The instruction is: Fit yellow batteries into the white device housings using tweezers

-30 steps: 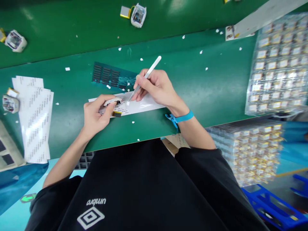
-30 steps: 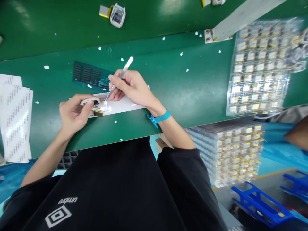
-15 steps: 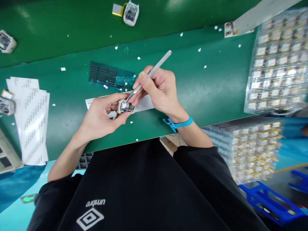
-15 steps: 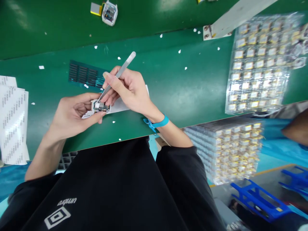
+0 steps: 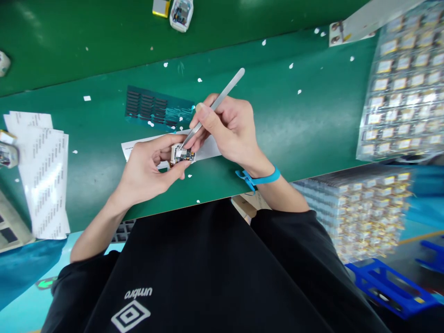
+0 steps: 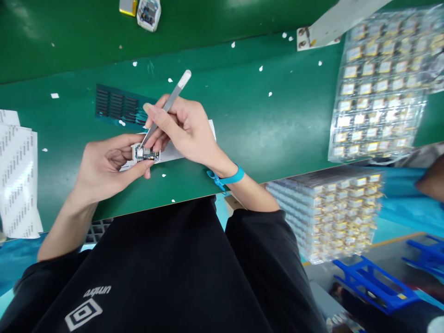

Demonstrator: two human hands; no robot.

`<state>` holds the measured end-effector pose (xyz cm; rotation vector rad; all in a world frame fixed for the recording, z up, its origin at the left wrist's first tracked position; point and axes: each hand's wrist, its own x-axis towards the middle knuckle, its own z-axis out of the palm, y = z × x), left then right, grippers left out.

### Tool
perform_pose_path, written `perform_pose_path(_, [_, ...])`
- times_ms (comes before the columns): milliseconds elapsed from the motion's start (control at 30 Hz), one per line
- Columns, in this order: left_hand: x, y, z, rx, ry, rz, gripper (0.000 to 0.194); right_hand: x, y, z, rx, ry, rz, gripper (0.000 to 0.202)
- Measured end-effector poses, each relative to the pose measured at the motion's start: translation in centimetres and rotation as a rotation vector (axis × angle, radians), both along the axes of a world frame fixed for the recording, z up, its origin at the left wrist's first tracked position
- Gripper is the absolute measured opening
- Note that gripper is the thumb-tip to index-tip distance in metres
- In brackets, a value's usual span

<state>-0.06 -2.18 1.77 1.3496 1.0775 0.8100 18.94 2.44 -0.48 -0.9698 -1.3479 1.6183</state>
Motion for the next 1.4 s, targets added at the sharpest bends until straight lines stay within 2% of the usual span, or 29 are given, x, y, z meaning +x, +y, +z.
perform_pose_path(200, [0.1, -0.1, -0.2, 0.022, 0.007, 0.008, 0.029, 0.0, 0.1, 0.0, -0.011, -0.065, 0.006, 0.054])
perform_pose_path(300, [0.3, -0.2, -0.2, 0.057, 0.028, 0.009, 0.029, 0.0, 0.1, -0.2, 0.010, -0.021, 0.006, 0.052])
perform_pose_path(467, [0.3, -0.5, -0.4, 0.013, 0.086, 0.026, 0.019, -0.2, -0.2, -0.2, 0.049, 0.011, 0.009, 0.047])
perform_pose_path(567, [-0.2, -0.5, -0.8, 0.041, 0.160, 0.009, 0.018, 0.1, -0.1, 0.0, 0.104, 0.010, -0.130, 0.041])
perform_pose_path(667, [-1.4, 0.0, -1.1, 0.135, 0.250, 0.054, 0.023, 0.9, 0.4, 0.1, 0.263, -0.053, -0.301, 0.027])
perform_pose_path(767, [-2.6, 0.8, -1.5, 0.330, 0.382, 0.107, 0.023, 1.4, 0.9, -0.3, 0.428, -0.320, -0.205, 0.035])
perform_pose_path(833, [-3.2, 1.2, -2.0, 0.447, 0.480, 0.095, 0.020, 1.4, 1.1, -0.9, 0.465, -0.435, -0.116, 0.044])
perform_pose_path(1000, [-3.9, 1.9, -4.3, 0.625, 0.619, -0.032, 0.020, 1.0, 1.2, -2.5, 0.475, -0.499, -0.021, 0.049])
perform_pose_path(1167, [-3.7, 2.1, -5.7, 0.646, 0.642, -0.044, 0.023, 1.1, 1.1, -3.3, 0.549, -0.549, 0.026, 0.042])
perform_pose_path(1400, [-3.7, 1.9, -5.2, 0.644, 0.593, -0.047, 0.023, 1.0, 0.7, -3.7, 0.642, -0.642, 0.040, 0.039])
